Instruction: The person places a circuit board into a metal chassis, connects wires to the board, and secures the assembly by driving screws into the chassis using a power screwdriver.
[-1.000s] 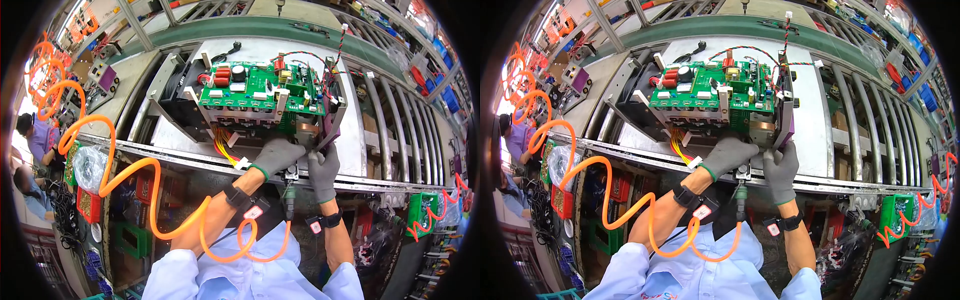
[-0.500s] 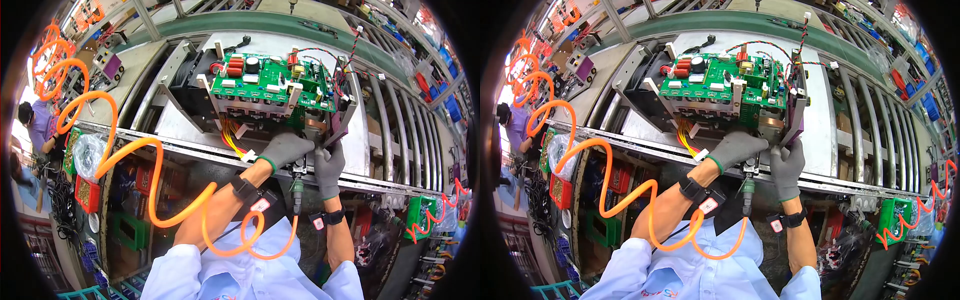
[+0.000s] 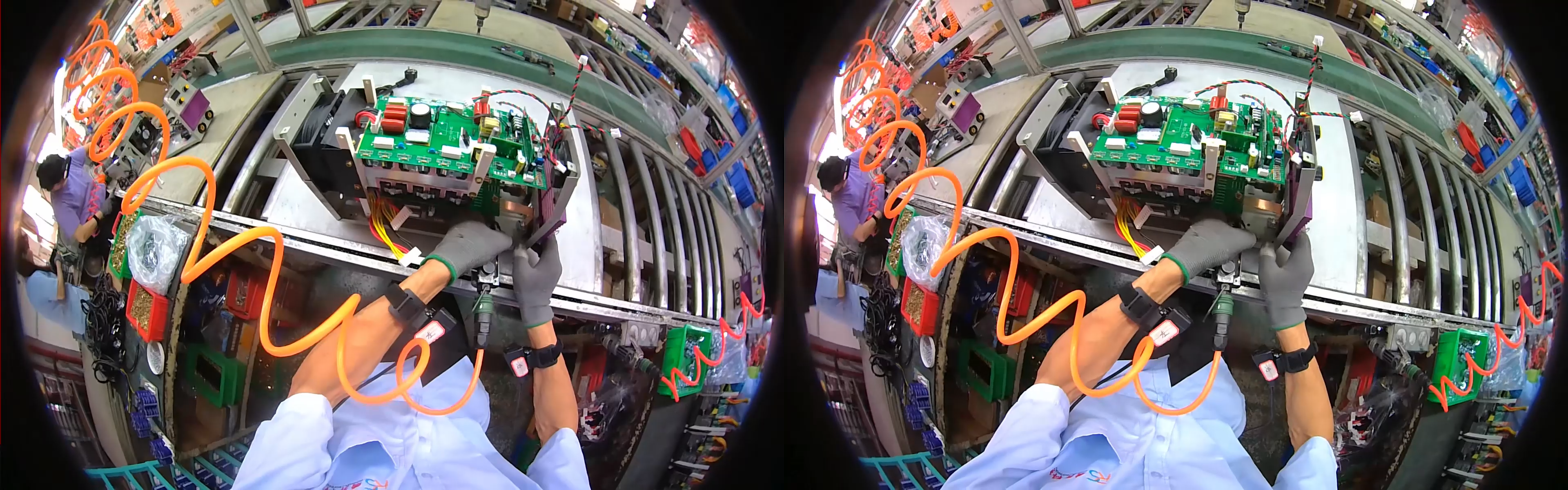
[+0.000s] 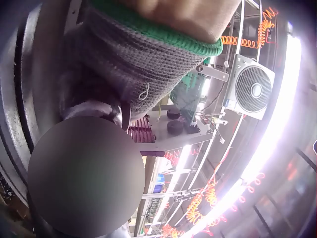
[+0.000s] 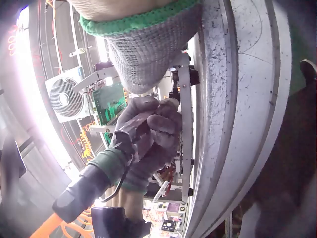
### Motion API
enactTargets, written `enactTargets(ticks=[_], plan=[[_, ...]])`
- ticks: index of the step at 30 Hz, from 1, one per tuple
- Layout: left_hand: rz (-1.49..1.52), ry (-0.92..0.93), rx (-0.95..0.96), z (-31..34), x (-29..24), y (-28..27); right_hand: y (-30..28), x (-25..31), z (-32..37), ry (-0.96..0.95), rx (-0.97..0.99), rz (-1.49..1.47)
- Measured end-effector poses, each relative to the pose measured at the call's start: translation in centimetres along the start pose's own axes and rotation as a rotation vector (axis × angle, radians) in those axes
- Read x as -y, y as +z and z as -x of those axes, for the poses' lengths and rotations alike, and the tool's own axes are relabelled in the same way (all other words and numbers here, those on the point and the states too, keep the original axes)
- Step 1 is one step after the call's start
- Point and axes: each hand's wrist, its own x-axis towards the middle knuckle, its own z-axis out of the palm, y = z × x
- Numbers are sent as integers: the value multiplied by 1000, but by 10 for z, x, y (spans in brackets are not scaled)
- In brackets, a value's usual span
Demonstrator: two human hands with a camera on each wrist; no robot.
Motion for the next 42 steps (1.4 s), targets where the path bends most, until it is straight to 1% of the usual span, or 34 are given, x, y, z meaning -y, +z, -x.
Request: enactTargets(ticks=[2, 5, 8, 9, 12, 15, 18, 19, 22, 26, 28, 29, 32, 33, 36, 39, 41, 42], plan=[[51, -35, 13, 2, -4, -3, 1, -3, 0, 5, -8, -22], [26, -51, 11, 3, -6, -3, 0, -3, 0, 28, 15, -14], [3, -69, 8, -7, -2, 2, 9, -12, 6, 79, -29, -102], [42, -66, 0, -2, -4, 1, 11, -15, 5, 39, -17, -66], [118, -67, -30, 1, -6, 1, 12, -8, 15, 83, -16, 137], [444, -172, -141, 17, -13, 2, 11, -11, 15, 64, -11, 113], [487, -242, -143, 34, -29, 3, 12, -19, 13, 0, -9, 53], [482, -249, -137, 27, -22, 12, 11, -20, 14, -26, -6, 26], [365, -167, -139, 31, -26, 20, 7, -15, 13, -50, 12, -2], [274, -227, -158, 23, -26, 27, 8, -21, 15, 14, 37, -36], [245, -243, -127, 23, -26, 19, 8, -11, 12, 52, 31, -27], [258, -217, -101, 28, -22, 14, 7, -5, 12, 40, 34, -34], [156, -158, -150, 33, -10, 7, 11, -15, 14, 12, -29, 16], [129, -172, -131, 33, -10, 5, 9, -15, 14, 10, -25, 26], [28, -95, -97, 32, -13, -3, 9, -17, 13, 4, -12, 51], [-100, -101, 13, 35, -30, -22, 10, -17, 17, 24, -12, 51], [-144, -82, -7, 28, -18, -20, 9, -7, 15, 51, -23, 32], [-166, -67, -15, 28, -17, -22, 12, -10, 15, 31, -28, 29]])
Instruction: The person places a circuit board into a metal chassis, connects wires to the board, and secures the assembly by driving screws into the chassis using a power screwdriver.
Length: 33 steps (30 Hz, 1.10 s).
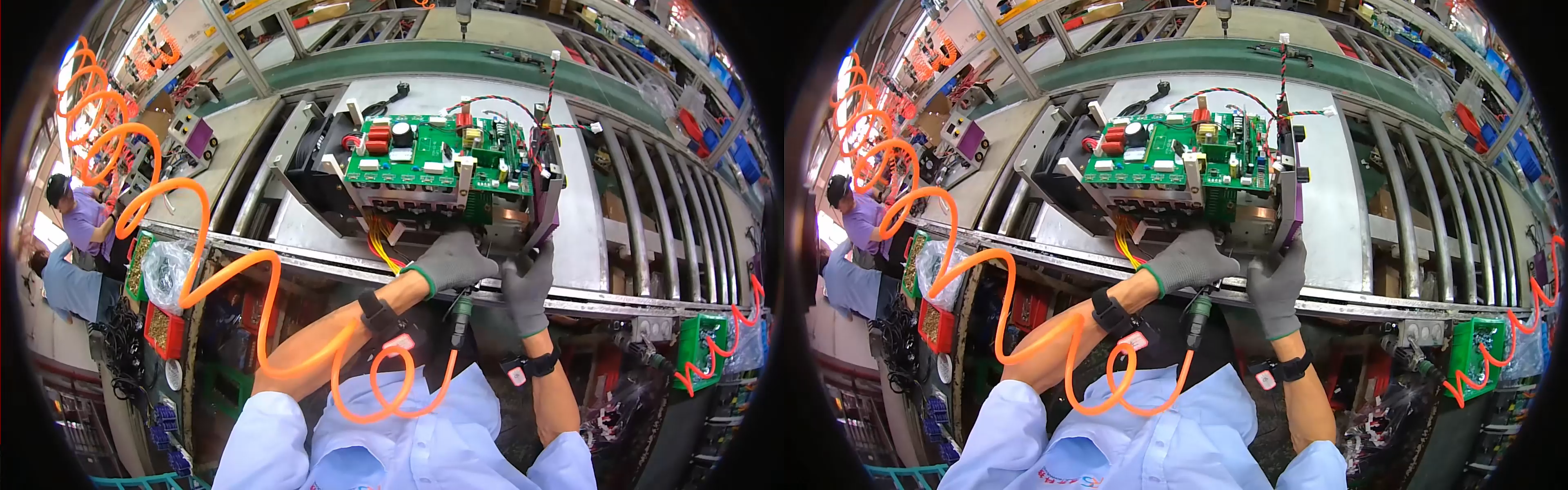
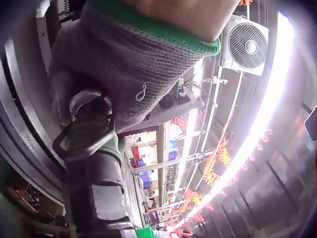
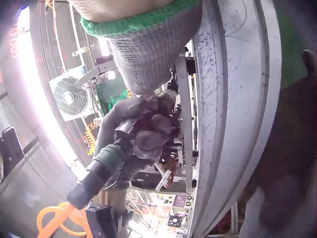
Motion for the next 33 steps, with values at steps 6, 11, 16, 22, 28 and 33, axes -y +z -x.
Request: enactTargets(ticks=[6, 11, 16, 22, 28, 33], plan=[[6, 18, 60, -6, 10, -1, 2, -1, 2, 10, -19, -6], [84, -4, 48, -5, 6, 2, 4, -1, 2, 10, -20, 9], [120, 35, 41, -6, 9, 3, 5, 3, 0, 11, -37, 3], [161, 30, 94, -4, 10, 0, 7, 3, 0, 33, -34, 9], [140, 89, 36, -16, 20, 18, 4, 8, 1, 44, -7, 60], [233, 75, 3, -9, 21, 15, 3, -1, 1, 4, -17, 56]])
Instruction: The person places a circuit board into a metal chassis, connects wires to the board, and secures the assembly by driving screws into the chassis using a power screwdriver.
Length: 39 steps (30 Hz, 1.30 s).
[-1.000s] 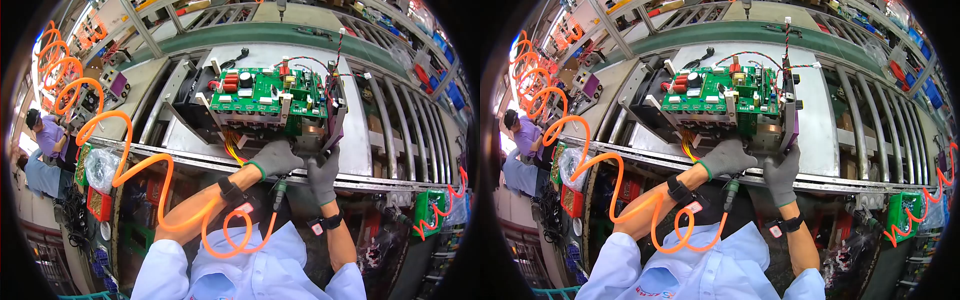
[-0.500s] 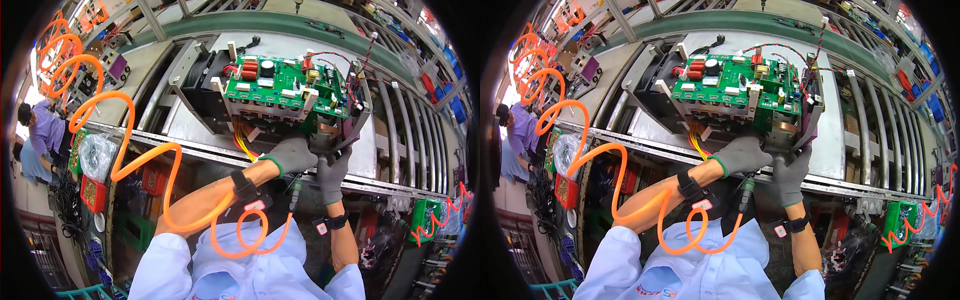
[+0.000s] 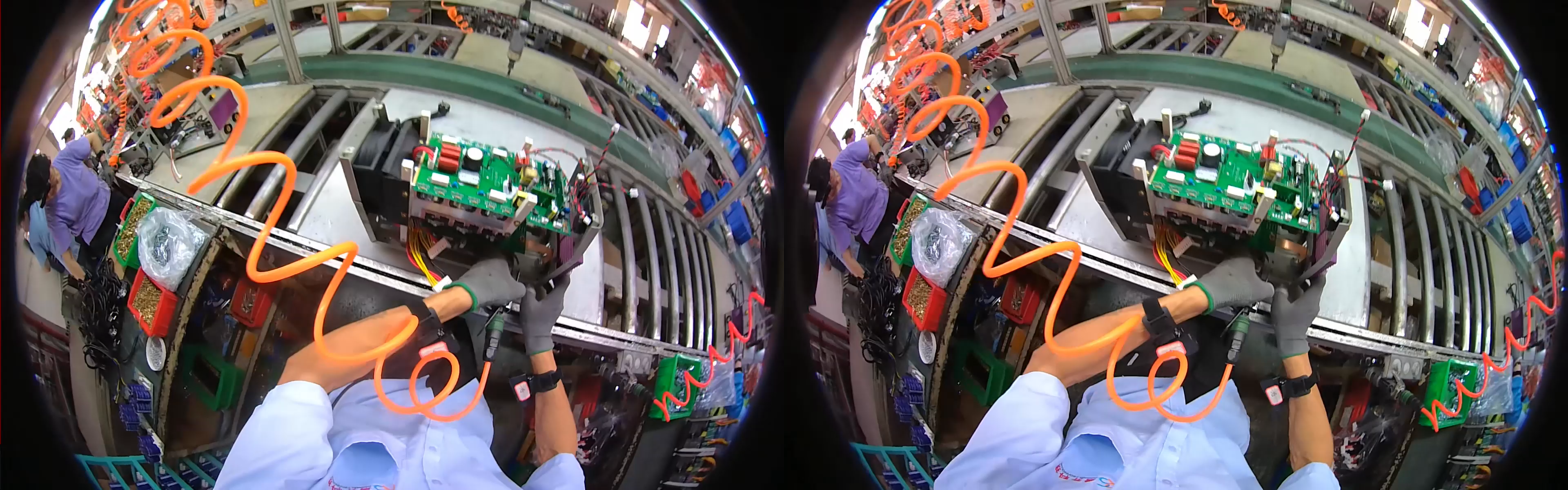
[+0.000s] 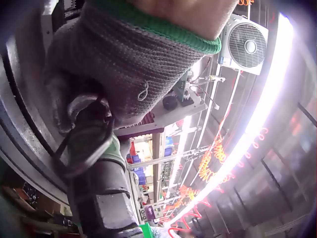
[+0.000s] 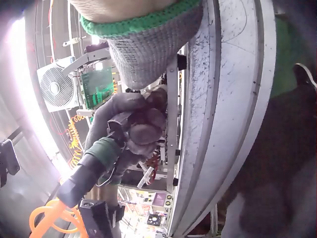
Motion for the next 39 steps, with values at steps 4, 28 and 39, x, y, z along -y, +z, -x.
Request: enactTargets(ticks=[4, 28, 39], plan=[[221, -18, -158, 11, 0, -4, -2, -9, -1, -34, 9, 2], [1410, -464, -282, 282, 251, -139, 20, 143, 27, -737, 112, -25], [2119, -251, -509, 235, 312, -271, 262, 210, 54, -803, 935, 10]])
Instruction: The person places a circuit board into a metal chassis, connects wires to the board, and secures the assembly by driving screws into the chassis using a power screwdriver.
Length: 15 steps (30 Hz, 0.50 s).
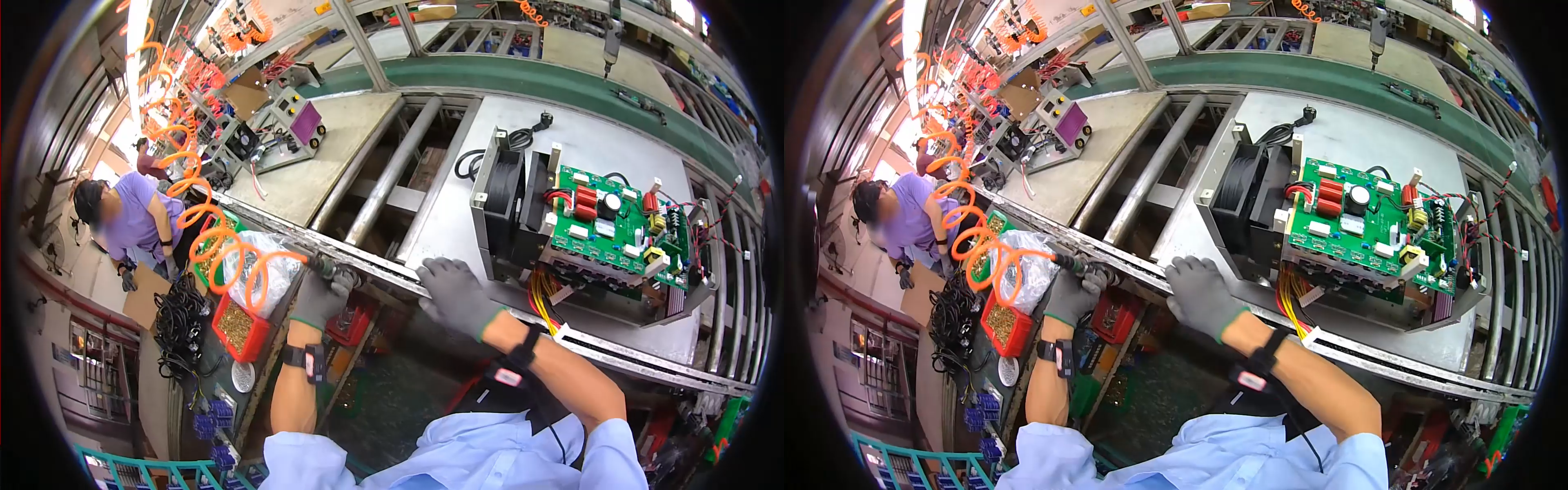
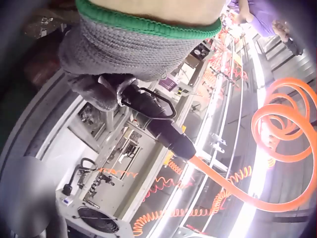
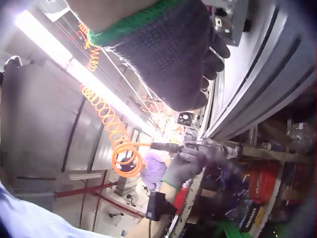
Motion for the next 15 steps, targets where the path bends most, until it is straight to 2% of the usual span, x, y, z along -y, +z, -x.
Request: enactTargets(ticks=[2, 4, 7, 10, 11, 12, 15], plan=[[-47, 29, 15, -15, -25, -4, 20, -8, -24, -26, 6, 62], [-53, 95, 4, -17, -29, 5, 27, -15, -40, -39, 9, 101], [46, 116, 58, -30, -53, -21, 27, -21, -52, -47, 33, 114], [-480, 580, 27, -56, -77, -78, 25, -20, -56, -70, 35, 73], [-736, 813, -76, -61, -71, -84, 25, -24, -57, -77, 31, 66], [-798, 914, -156, -58, -60, -77, 27, -26, -58, -113, -34, 98], [-229, 796, -357, -36, 1, -26, 24, -31, -63, -107, 71, 178]])
